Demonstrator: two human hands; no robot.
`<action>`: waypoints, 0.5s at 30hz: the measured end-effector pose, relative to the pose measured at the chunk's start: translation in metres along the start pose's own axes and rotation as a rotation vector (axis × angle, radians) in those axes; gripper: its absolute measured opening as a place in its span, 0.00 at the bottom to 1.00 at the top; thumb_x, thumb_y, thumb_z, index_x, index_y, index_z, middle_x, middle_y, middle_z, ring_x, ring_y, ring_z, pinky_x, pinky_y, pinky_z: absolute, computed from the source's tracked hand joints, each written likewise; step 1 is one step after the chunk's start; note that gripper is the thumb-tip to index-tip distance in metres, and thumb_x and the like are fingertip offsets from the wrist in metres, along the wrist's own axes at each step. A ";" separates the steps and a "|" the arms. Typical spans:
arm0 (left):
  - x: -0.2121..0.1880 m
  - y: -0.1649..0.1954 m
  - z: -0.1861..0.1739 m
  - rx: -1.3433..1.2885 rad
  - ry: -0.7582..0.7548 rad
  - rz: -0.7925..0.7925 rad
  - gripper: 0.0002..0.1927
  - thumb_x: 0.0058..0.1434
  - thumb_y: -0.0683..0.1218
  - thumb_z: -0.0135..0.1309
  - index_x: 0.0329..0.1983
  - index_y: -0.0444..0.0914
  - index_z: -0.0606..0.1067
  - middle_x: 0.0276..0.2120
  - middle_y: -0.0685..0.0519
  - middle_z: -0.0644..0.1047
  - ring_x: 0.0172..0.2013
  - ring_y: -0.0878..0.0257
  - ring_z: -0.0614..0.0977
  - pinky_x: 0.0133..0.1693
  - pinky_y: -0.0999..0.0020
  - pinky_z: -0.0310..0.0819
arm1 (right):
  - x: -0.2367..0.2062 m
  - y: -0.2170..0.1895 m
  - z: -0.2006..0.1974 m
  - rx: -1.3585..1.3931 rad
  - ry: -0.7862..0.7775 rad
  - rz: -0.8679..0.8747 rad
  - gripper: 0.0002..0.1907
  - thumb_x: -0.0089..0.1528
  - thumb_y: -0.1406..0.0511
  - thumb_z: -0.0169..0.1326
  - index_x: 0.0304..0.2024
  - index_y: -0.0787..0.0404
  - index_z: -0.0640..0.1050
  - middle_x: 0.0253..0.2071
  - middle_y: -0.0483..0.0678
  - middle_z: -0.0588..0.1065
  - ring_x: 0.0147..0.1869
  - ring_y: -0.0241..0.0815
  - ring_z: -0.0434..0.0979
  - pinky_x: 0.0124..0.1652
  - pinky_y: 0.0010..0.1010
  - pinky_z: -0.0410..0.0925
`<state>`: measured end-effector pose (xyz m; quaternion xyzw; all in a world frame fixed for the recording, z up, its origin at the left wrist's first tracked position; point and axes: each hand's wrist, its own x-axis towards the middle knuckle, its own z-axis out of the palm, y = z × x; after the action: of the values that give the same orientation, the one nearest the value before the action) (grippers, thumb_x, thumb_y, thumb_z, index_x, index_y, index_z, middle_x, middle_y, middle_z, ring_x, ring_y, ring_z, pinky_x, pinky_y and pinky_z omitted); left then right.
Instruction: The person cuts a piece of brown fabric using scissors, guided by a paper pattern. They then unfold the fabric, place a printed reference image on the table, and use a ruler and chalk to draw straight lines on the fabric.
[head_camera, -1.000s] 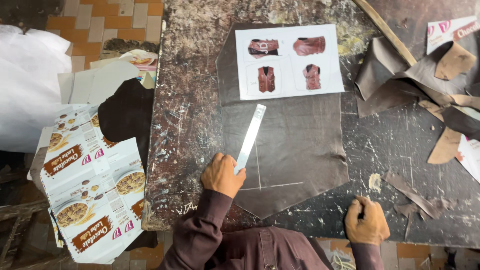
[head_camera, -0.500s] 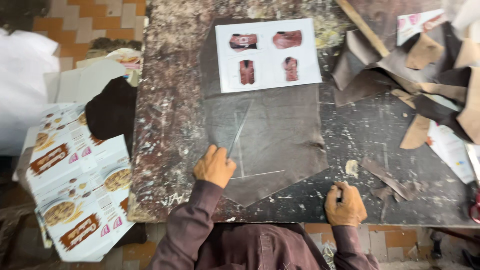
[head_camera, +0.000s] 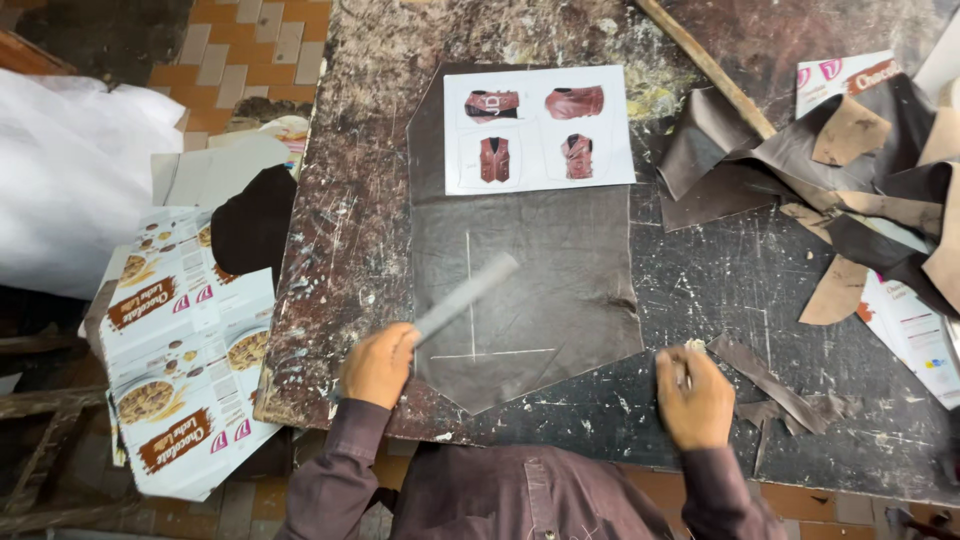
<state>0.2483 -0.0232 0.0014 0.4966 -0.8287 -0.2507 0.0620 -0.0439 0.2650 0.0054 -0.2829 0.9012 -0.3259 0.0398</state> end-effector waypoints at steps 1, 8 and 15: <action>0.002 -0.004 0.001 0.008 0.103 -0.010 0.11 0.69 0.51 0.51 0.52 0.48 0.78 0.35 0.50 0.81 0.35 0.51 0.82 0.38 0.55 0.75 | 0.025 -0.006 -0.004 -0.001 0.000 -0.089 0.12 0.66 0.59 0.57 0.39 0.61 0.80 0.38 0.54 0.79 0.41 0.54 0.79 0.42 0.39 0.70; 0.024 -0.002 0.009 0.173 0.376 -0.248 0.27 0.63 0.43 0.57 0.66 0.52 0.72 0.60 0.55 0.67 0.57 0.50 0.69 0.58 0.47 0.63 | 0.195 -0.091 0.010 0.003 -0.081 -0.058 0.23 0.63 0.50 0.60 0.40 0.64 0.82 0.33 0.57 0.79 0.39 0.54 0.81 0.42 0.41 0.71; 0.020 0.002 0.010 0.133 0.514 -0.074 0.22 0.58 0.44 0.59 0.57 0.49 0.77 0.67 0.53 0.65 0.65 0.45 0.60 0.58 0.40 0.53 | 0.258 -0.120 0.055 0.456 -0.197 0.144 0.14 0.56 0.64 0.68 0.38 0.68 0.83 0.33 0.50 0.81 0.33 0.36 0.78 0.35 0.27 0.71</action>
<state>0.2336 -0.0363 -0.0091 0.5770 -0.7816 -0.0635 0.2284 -0.1872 0.0203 0.0649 -0.2323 0.8141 -0.4877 0.2132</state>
